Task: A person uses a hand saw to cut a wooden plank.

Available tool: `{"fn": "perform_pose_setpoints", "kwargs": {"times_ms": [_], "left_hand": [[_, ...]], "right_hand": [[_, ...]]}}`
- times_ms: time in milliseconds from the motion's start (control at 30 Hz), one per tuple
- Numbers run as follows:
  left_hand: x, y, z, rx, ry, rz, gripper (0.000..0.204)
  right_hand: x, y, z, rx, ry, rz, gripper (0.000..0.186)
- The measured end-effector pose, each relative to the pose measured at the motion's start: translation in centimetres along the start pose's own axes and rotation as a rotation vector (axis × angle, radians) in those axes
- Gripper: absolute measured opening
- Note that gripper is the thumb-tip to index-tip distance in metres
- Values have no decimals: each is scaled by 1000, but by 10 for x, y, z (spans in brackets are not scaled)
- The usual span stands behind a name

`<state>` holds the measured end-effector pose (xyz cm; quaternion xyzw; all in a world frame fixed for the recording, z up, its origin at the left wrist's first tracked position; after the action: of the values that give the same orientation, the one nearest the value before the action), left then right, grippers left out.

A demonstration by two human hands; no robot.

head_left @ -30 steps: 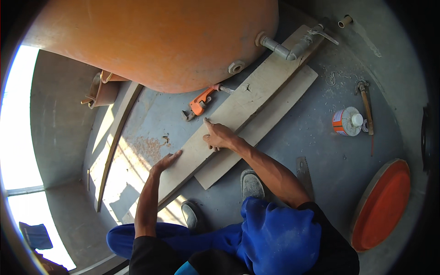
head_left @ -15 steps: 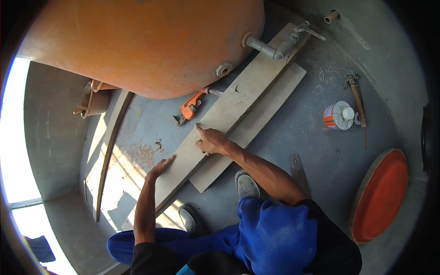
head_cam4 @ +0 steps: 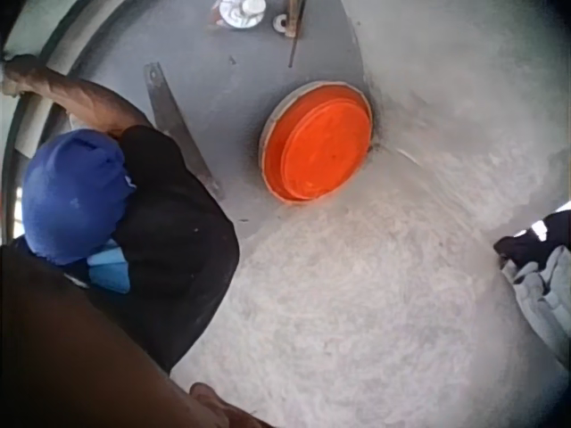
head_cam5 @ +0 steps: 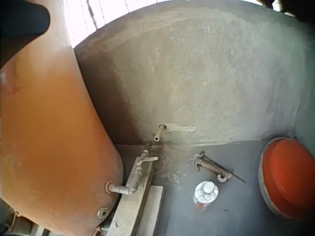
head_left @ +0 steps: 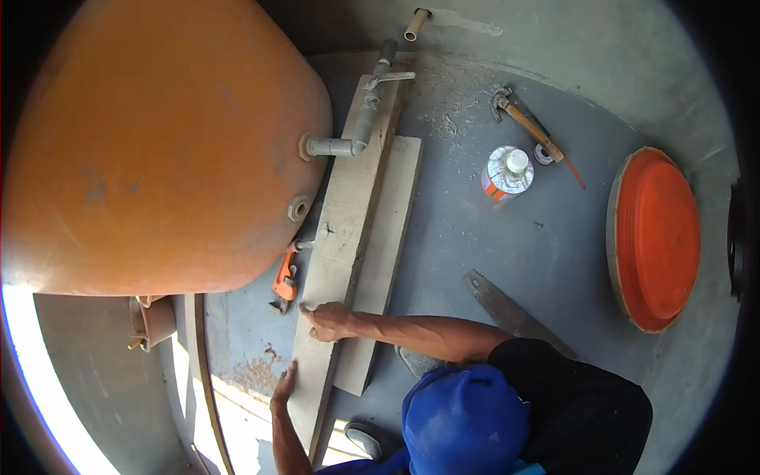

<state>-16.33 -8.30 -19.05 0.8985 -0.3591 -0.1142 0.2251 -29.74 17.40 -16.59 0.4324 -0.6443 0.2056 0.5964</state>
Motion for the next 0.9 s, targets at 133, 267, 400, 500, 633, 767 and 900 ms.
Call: {"fn": "perform_pose_setpoints", "kwargs": {"times_ms": [133,267,400,500,633,767,900], "left_hand": [[-1,0,-4,-26,-1,8,92],[-15,0,-12,-21,-66,18,93],[-25,4,-19,-39,-109,1,86],[-30,6,-20,19,-51,48,90],[-34,6,-22,15,-87,3,93],[-11,8,-13,49,-76,68,91],[-37,-1,-29,90,-205,116,89]], "right_hand": [[-1,3,-6,-37,9,-18,77],[1,7,-9,-67,16,-77,76],[2,11,-6,-93,14,-81,72],[10,25,-8,-121,18,-142,67],[23,26,1,-103,93,-499,52],[31,29,4,-123,159,-590,47],[37,34,-24,-96,52,-546,48]]}}
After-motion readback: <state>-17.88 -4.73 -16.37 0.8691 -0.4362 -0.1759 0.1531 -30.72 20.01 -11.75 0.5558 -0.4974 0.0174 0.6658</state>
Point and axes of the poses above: each hand's wrist, its own z-axis towards the middle knuckle, its own y-axis out of the back of the hand, x = y × z, the point moved 8 cm from there along z, towards the middle knuckle, and after that the axes turned 10 degrees about y, right-handed, at the moved point
